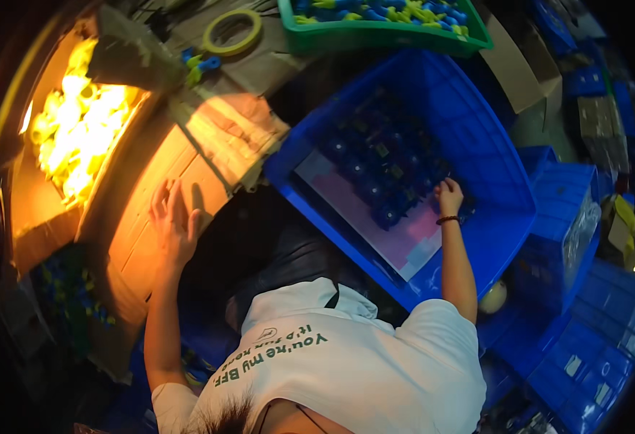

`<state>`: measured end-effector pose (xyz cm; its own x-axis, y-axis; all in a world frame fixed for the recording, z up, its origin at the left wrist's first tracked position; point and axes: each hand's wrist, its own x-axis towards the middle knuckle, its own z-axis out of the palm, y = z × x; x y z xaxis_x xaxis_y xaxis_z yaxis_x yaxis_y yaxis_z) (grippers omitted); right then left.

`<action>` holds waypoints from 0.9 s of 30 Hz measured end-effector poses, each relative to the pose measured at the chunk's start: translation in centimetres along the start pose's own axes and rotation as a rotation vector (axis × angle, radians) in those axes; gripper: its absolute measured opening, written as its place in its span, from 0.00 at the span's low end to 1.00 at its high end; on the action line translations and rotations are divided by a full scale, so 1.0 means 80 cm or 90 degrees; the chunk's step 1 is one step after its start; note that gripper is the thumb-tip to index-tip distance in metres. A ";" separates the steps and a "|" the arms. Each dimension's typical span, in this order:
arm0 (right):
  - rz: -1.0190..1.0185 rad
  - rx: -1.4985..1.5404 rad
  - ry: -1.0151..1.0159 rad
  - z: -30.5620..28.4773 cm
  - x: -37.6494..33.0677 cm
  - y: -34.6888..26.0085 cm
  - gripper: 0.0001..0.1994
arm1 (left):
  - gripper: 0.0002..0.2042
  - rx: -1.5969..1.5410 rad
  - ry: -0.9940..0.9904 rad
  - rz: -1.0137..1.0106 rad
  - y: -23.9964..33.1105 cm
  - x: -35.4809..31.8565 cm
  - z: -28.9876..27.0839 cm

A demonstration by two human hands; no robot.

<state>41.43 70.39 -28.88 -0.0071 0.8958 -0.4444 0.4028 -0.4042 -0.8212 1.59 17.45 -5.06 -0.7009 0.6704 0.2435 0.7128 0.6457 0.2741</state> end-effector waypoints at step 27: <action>0.183 0.350 -0.260 0.032 -0.098 0.072 0.18 | 0.27 -0.010 0.062 0.076 0.008 -0.023 0.005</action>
<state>41.44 60.57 -31.07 -0.3529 0.6441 -0.6787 -0.0752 -0.7425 -0.6656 3.30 16.78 -5.71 -0.6115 0.7023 0.3645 0.7908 0.5574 0.2527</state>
